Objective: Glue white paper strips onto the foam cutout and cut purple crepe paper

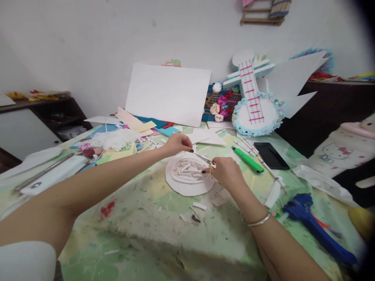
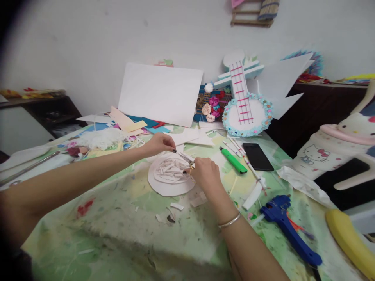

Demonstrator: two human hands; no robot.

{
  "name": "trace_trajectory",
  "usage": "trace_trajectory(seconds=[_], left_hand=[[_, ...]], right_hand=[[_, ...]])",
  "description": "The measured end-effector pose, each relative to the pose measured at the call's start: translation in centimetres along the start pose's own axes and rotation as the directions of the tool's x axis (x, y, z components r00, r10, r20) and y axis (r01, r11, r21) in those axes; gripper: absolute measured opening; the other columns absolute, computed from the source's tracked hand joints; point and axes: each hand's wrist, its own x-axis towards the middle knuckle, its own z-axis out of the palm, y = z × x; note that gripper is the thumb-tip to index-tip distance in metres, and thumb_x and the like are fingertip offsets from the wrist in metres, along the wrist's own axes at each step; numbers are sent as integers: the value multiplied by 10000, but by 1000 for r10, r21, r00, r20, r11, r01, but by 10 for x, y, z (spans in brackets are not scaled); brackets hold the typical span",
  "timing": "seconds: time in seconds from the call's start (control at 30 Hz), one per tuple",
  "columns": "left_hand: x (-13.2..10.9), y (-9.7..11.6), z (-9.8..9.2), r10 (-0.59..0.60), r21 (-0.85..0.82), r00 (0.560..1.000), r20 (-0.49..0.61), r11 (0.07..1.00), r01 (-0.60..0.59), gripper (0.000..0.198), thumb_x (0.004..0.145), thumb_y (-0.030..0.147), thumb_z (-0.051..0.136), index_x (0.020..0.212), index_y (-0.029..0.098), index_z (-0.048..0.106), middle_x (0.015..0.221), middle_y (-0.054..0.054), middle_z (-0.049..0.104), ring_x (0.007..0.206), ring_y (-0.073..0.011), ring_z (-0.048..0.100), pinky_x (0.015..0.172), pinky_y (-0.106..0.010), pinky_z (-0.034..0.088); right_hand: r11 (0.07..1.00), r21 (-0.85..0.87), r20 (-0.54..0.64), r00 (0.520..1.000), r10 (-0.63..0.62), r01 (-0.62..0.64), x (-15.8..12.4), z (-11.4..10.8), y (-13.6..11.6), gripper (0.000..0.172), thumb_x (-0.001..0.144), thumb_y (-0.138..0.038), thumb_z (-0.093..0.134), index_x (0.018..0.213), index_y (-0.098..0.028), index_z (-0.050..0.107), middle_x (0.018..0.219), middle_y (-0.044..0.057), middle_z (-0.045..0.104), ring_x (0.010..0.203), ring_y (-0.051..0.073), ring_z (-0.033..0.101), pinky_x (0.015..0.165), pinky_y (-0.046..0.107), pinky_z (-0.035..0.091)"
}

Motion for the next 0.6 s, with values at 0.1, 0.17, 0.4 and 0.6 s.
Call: trace_trajectory(seconds=[0.1,0.17,0.4,0.6], left_hand=[[-6,-19,4,-62,-77,992,-105,996,54,142,582,237,732,656,131,673,623,-37,680,606,-145,625,586,-233,468],[-11,-27,9,-71,-72,986,-148,996,61,135,602,241,718,674,134,680,641,-38,686,624,-149,631,601,-238,473],[-31,-28,27,-70,23,967,-246,997,79,64,672,212,648,687,171,695,678,-9,700,660,-154,643,646,-245,490],[-38,-39,22,-6,39,964,-266,999,17,99,698,219,637,753,196,716,772,-23,721,748,-178,664,721,-278,505]], right_hand=[[997,9,-82,993,81,-81,2,-3,7,413,793,-568,560,889,-181,664,898,136,681,867,299,632,633,319,389],[986,19,-141,976,164,-163,4,-5,13,380,823,-509,543,955,-166,637,952,148,671,891,294,628,652,320,396],[946,8,-125,938,323,-325,13,1,34,278,840,-255,485,1068,-108,543,949,161,664,889,297,629,636,323,384],[960,-3,-105,954,279,-281,18,12,41,238,839,-238,460,1039,-145,551,976,129,662,918,287,624,660,324,384]])
